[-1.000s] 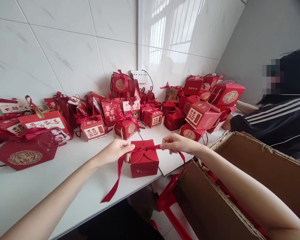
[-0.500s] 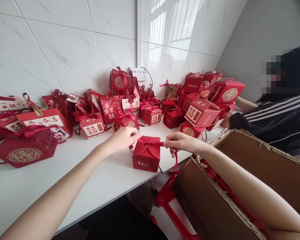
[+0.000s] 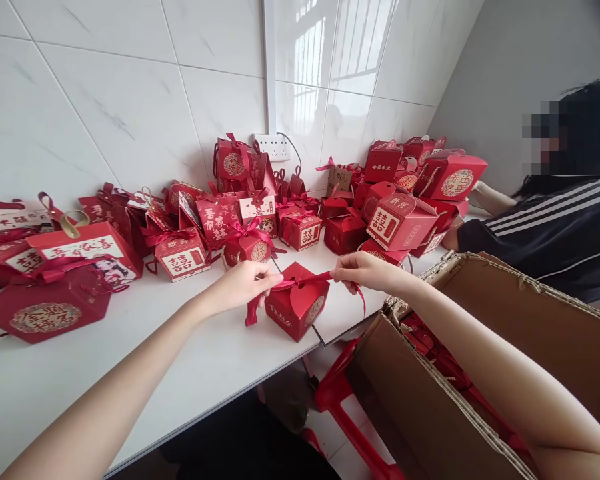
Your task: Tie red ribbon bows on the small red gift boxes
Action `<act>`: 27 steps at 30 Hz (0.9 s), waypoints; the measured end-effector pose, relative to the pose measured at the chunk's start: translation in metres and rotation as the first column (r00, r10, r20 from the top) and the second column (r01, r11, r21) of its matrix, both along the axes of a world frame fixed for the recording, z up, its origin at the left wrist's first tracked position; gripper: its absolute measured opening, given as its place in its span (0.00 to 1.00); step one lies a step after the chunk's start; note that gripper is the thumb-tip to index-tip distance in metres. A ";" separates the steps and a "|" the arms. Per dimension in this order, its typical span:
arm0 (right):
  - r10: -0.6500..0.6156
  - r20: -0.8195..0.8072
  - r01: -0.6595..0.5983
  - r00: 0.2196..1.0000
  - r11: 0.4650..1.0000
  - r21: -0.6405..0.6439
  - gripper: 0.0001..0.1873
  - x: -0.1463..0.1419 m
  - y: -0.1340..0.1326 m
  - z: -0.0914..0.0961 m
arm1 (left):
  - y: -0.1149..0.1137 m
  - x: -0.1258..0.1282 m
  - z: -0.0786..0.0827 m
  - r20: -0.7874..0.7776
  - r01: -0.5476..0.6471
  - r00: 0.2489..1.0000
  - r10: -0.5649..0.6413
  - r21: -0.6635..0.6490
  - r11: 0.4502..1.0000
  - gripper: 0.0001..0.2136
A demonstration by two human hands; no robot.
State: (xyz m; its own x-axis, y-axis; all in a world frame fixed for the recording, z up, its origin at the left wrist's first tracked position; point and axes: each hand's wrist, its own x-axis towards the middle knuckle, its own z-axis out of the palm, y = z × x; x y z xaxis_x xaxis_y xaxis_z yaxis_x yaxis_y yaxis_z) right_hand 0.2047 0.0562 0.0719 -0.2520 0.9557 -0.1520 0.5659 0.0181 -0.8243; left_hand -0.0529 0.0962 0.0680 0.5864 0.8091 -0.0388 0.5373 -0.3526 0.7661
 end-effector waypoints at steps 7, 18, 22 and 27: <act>0.119 -0.046 -0.123 0.992 0.986 -0.109 0.19 0.004 -0.005 0.004 | 0.003 -0.002 -0.008 0.143 -0.053 0.987 0.073 -0.143 0.988 0.18; 0.166 -0.061 -0.177 0.984 0.946 -0.273 0.21 0.015 -0.003 -0.014 | 0.000 -0.009 -0.019 -0.024 0.059 0.998 -0.065 -0.203 0.977 0.19; 0.180 -0.081 -0.196 0.980 0.930 -0.311 0.24 0.016 0.001 -0.022 | 0.000 -0.011 -0.030 0.041 0.089 0.996 -0.081 -0.224 0.971 0.21; 0.170 -0.102 -0.195 0.980 0.920 -0.340 0.25 0.012 0.006 -0.027 | 0.000 -0.013 -0.037 0.171 0.150 0.980 -0.105 -0.275 0.950 0.20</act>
State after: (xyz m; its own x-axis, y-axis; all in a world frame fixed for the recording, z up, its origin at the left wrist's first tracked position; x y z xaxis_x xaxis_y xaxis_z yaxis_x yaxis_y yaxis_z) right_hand 0.2163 0.0618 0.0451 -0.4389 0.7826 -0.4414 0.5210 -0.1785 -0.8347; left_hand -0.0657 0.0959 0.0311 0.7007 0.6955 -0.1588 0.3711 -0.1654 0.9137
